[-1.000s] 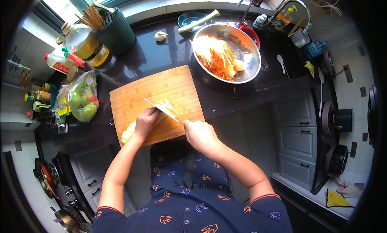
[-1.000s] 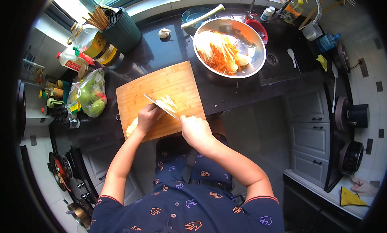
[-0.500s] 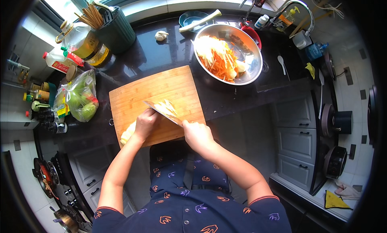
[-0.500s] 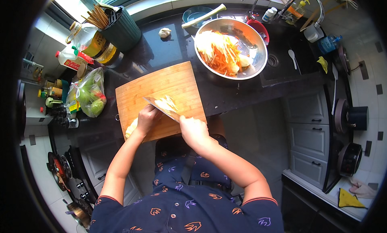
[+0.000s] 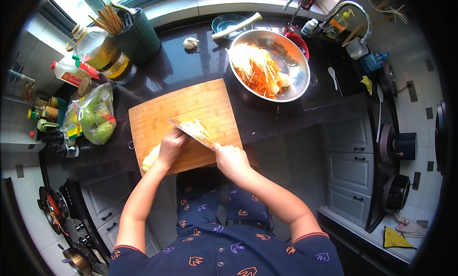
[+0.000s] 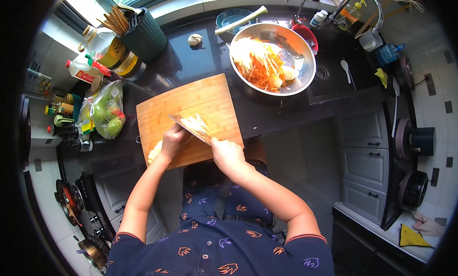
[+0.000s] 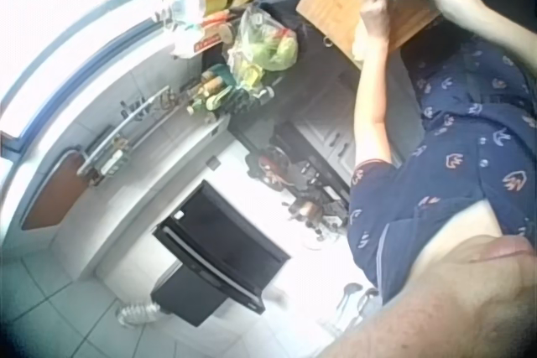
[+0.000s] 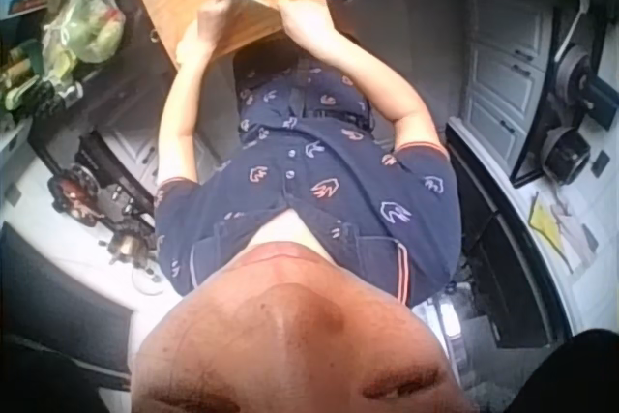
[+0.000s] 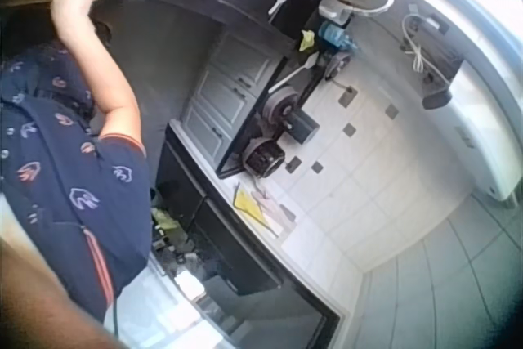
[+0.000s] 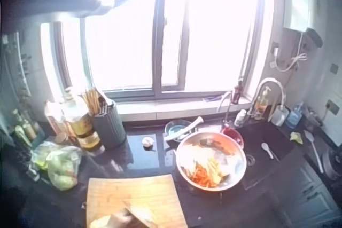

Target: The person slices a peeled potato into thin strips on a wooden cutting board using a large cleaver. The potato is held steady with the left hand while the right hand performs the cutting motion. The sliced potato pieces accumulate on the cutting board throughout the clip.

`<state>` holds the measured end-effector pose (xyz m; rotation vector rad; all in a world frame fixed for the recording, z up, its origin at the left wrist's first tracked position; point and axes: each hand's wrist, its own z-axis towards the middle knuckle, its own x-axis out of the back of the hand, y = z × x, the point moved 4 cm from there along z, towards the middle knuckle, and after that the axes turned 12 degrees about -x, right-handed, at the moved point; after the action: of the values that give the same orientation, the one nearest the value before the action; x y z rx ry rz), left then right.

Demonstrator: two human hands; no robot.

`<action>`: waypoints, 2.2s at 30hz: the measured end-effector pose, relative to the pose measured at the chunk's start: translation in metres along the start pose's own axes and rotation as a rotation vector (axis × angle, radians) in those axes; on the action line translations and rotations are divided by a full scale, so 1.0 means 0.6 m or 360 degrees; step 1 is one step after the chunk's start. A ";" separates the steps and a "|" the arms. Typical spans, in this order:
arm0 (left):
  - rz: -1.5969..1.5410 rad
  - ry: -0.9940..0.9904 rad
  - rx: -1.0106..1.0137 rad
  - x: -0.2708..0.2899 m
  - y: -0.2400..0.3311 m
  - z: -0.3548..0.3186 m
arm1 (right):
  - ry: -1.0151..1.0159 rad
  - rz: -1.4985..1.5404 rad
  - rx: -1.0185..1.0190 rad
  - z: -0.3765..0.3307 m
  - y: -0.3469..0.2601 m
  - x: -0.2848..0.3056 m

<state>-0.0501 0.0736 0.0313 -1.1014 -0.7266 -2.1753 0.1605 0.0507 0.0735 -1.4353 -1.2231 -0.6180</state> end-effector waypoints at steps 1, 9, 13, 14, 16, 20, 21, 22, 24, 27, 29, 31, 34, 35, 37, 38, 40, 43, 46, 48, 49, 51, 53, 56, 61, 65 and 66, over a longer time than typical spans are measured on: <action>-0.0008 -0.0001 0.0011 0.001 0.000 0.000 | 0.0014 0.0003 0.0008 0.002 -0.003 0.000; -0.0046 0.0072 0.0057 0.005 0.003 -0.001 | -0.0041 0.0065 -0.0007 -0.018 -0.023 0.050; -0.0042 0.0066 0.0024 0.007 0.005 0.005 | -0.0056 -0.0011 -0.0051 -0.002 -0.010 0.007; -0.0033 0.0046 0.0020 0.004 0.002 0.001 | -0.0043 -0.0010 -0.0050 0.001 -0.011 0.001; -0.0021 0.0027 0.0018 0.004 0.001 0.001 | -0.0006 0.0014 -0.0028 0.005 -0.010 -0.003; -0.0046 0.0072 0.0018 0.005 0.002 0.001 | 0.0005 0.0077 0.0012 -0.001 -0.015 0.028; -0.0062 0.0092 0.0018 0.004 0.001 -0.002 | -0.0016 0.0085 0.0010 -0.006 -0.020 0.038; -0.0072 0.0092 0.0035 0.003 0.002 -0.001 | -0.0020 0.0072 0.0008 -0.008 -0.021 0.040; -0.0089 0.0090 0.0070 0.005 0.005 0.000 | -0.0028 0.0047 0.0006 -0.013 -0.026 0.039; -0.0007 0.0052 0.0034 0.006 0.005 0.005 | -0.0027 0.0020 -0.0025 0.004 -0.013 0.000; -0.0034 0.0080 0.0033 0.009 0.006 0.010 | -0.0008 0.0024 -0.0019 0.007 -0.014 -0.004; -0.0041 0.0082 0.0034 0.010 0.007 0.010 | 0.0011 0.0036 -0.0002 0.008 -0.015 -0.001; -0.0042 0.0081 0.0038 0.011 0.005 0.007 | 0.0020 0.0048 0.0026 0.002 -0.018 0.019; -0.0055 0.0106 0.0040 0.010 0.004 0.006 | 0.0012 0.0041 0.0028 -0.003 -0.021 0.028; -0.0079 0.0102 0.0046 0.009 0.004 0.004 | -0.0005 0.0018 0.0015 -0.005 -0.022 0.028; -0.0091 0.0073 0.0049 0.008 0.003 0.003 | -0.0013 0.0002 0.0002 -0.005 -0.019 0.023; -0.0088 0.0040 0.0051 0.007 0.003 0.002 | -0.0037 -0.0016 -0.0034 -0.003 -0.013 0.010; -0.0067 0.0029 0.0050 0.007 0.003 0.002 | -0.0056 -0.0008 -0.0066 0.001 -0.007 -0.003; -0.0079 0.0033 0.0038 0.008 0.003 0.003 | -0.0018 0.0051 -0.0027 0.000 -0.007 0.006; -0.0072 0.0058 0.0004 0.011 0.005 0.007 | 0.0007 0.0111 -0.0003 -0.005 -0.010 0.027; -0.0068 0.0085 0.0010 0.009 0.004 0.005 | 0.0003 0.0109 0.0005 -0.009 -0.012 0.036; -0.0058 0.0138 0.0024 0.003 0.002 -0.004 | -0.0007 0.0104 0.0020 -0.015 -0.015 0.048; -0.0074 0.0088 0.0041 0.010 0.006 0.007 | -0.0064 0.0035 -0.0037 -0.008 -0.008 0.031; -0.0049 0.0084 0.0021 0.012 0.006 0.010 | -0.0091 0.0029 -0.0091 0.003 -0.006 0.005; -0.0050 0.0012 0.0034 0.013 0.008 0.009 | -0.0056 0.0134 -0.0061 0.005 -0.009 0.020; -0.0058 0.0106 0.0031 0.003 0.004 -0.004 | -0.0053 0.0209 -0.0015 -0.009 -0.011 0.046; -0.0056 0.0130 0.0051 0.002 0.005 -0.006 | -0.0044 0.0218 0.0004 -0.010 -0.011 0.047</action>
<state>-0.0505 0.0688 0.0308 -0.9848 -0.7467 -2.2163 0.1654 0.0537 0.1023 -1.5159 -1.1358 -0.5048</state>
